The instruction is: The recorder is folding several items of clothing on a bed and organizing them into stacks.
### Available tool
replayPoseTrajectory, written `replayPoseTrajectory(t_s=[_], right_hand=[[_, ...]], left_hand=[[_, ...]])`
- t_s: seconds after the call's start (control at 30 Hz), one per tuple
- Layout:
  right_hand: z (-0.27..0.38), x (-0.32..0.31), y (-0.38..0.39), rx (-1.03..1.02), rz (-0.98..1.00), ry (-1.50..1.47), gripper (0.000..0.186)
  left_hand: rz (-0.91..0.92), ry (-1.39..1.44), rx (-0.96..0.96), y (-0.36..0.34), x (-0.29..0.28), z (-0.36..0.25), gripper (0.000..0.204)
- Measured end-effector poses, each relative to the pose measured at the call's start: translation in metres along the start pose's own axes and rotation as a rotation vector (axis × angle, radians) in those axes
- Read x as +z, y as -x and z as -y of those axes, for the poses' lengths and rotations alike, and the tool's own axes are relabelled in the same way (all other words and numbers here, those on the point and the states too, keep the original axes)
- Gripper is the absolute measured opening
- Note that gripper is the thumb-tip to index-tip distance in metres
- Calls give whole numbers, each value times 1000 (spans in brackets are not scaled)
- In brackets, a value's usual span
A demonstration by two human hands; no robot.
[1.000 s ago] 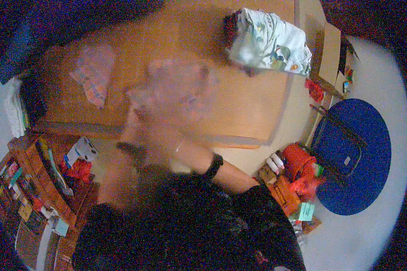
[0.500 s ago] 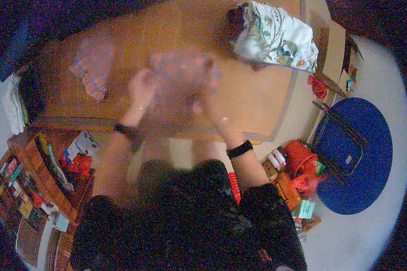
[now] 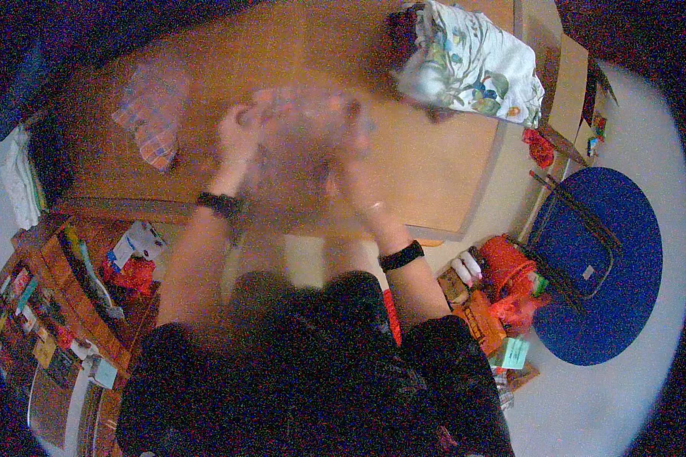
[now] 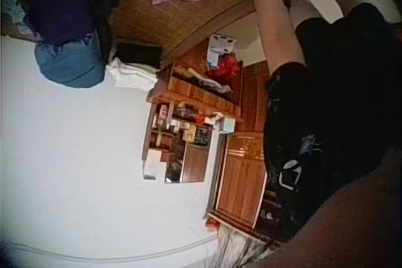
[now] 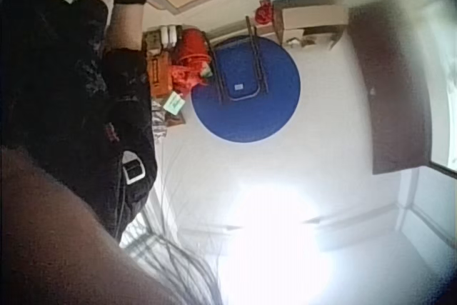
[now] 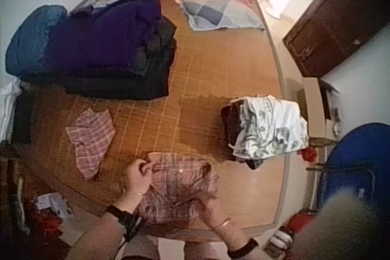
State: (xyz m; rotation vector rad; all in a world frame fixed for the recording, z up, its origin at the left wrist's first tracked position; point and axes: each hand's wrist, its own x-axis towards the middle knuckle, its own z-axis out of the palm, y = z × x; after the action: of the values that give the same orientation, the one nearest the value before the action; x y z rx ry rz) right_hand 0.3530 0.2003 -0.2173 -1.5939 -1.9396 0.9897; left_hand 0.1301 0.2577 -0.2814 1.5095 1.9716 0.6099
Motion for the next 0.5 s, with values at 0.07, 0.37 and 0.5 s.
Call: replayPoseTrajectory(t_s=[0.07, 0.37, 0.5], right_hand=[[5, -3, -6, 9, -2, 8, 12], [4, -6, -39, 135, -161, -209, 16], [-37, 0, -60, 7, -96, 137, 24]], left_hand=[[-30, 528, -259, 1, -13, 2, 7], [272, 1585, -695, 12, -29, 30, 16], [212, 1577, -807, 19, -31, 40, 18]])
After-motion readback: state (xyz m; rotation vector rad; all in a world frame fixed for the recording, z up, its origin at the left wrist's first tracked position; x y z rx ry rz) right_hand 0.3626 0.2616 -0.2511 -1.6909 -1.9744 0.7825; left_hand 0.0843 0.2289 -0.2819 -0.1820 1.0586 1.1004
